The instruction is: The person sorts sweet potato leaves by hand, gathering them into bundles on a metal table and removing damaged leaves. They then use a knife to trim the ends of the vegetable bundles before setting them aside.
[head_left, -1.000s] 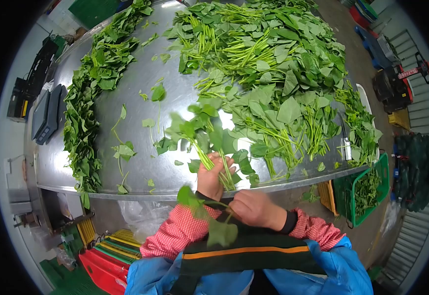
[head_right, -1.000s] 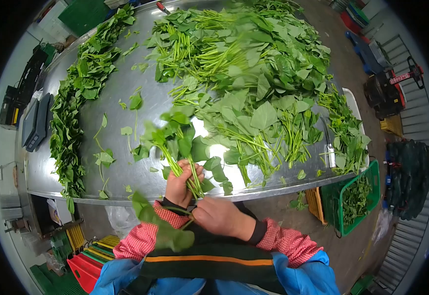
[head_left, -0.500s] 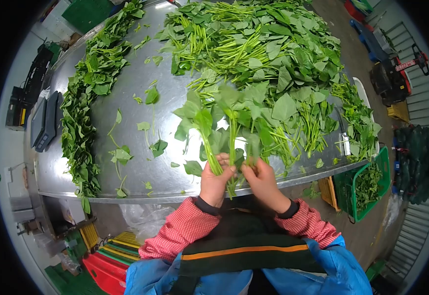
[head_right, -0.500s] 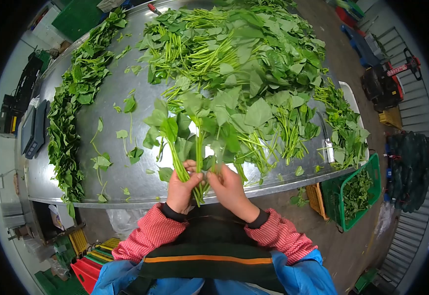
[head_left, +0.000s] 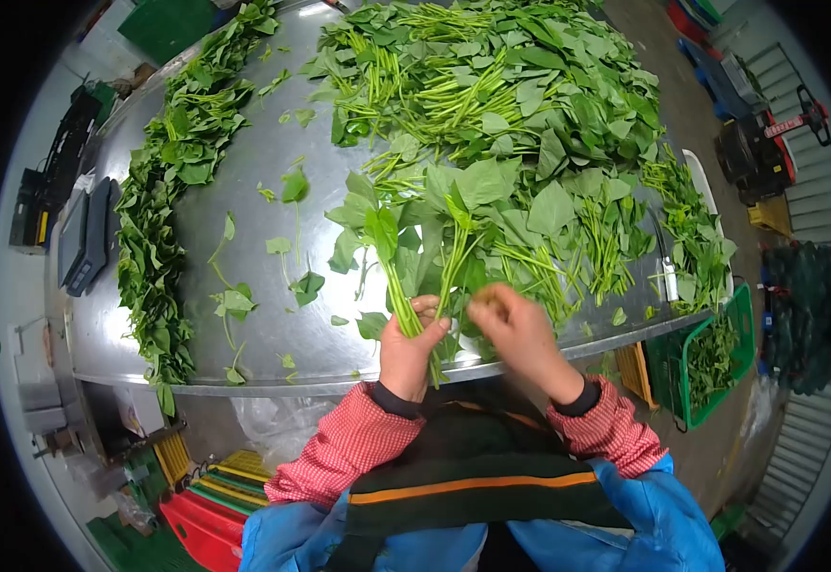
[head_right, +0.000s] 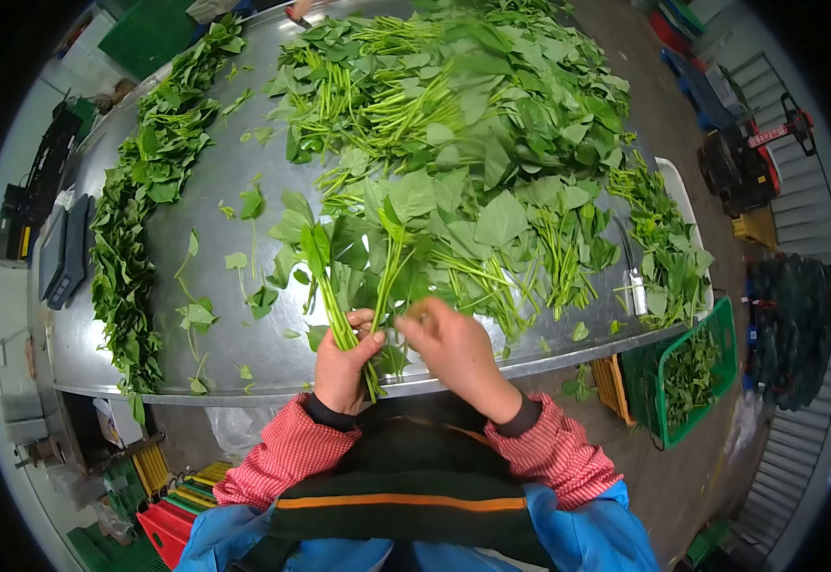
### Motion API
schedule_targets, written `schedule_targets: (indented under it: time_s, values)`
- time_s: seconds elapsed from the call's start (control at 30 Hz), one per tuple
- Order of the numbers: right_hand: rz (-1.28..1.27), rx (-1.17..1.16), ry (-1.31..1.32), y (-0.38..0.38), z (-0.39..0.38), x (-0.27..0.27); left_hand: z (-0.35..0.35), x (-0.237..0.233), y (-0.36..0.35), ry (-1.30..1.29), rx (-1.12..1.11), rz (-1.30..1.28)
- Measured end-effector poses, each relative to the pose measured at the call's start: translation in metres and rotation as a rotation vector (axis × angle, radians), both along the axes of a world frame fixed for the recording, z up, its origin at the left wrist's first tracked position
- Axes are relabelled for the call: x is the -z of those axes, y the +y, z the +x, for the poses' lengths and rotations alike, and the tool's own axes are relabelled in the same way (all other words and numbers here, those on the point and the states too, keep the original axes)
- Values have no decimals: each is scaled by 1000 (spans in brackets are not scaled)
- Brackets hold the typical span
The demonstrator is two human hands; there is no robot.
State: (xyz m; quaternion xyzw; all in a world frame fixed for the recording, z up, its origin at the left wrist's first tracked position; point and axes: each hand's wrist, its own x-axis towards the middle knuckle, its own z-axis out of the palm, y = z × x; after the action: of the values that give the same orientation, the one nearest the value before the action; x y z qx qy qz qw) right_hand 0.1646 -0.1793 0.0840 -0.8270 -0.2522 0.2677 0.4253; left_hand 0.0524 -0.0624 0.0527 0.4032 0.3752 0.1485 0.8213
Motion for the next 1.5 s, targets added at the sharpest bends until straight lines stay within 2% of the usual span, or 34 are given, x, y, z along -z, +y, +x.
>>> schedule_targets:
  time_s: [0.1,0.2,0.4,0.5,0.6,0.7,0.8,0.9,0.93,1.03,1.27,1.5]
  values:
    - [222,120,149,22,20,25,-3,-4,-4,-28,47,-64]
    - [399,136,418,29,29,26,-3,-9,-5,-63,42,-129]
    - [577,240,689,28,23,18,-10,-11,0,-106,40,-276]
    - [589,242,725,25,23,16,-8,-15,0,-130,19,-343]
    - [483,195,419,25,26,23,-9,-12,-1,-124,24,-341]
    - [217,155,-92,16,27,-2,-8,-13,-3,-76,33,-295]
    - [277,106,-359,18,30,-36,-8,-12,-8,-56,66,-242]
    - [317,4,-722,30,44,-40,-7,-14,-11,-54,112,-189]
    - [184,5,-714,27,47,-37,-6,-14,-11,-62,123,-178]
    - [70,103,-740,20,57,-22,-7,-13,-9,-92,132,-229]
    - [225,42,-635,20,57,-26,-9,-13,-7,-109,143,-353]
    - [76,-104,-795,16,64,-29,-9,-14,-7,-118,165,-293]
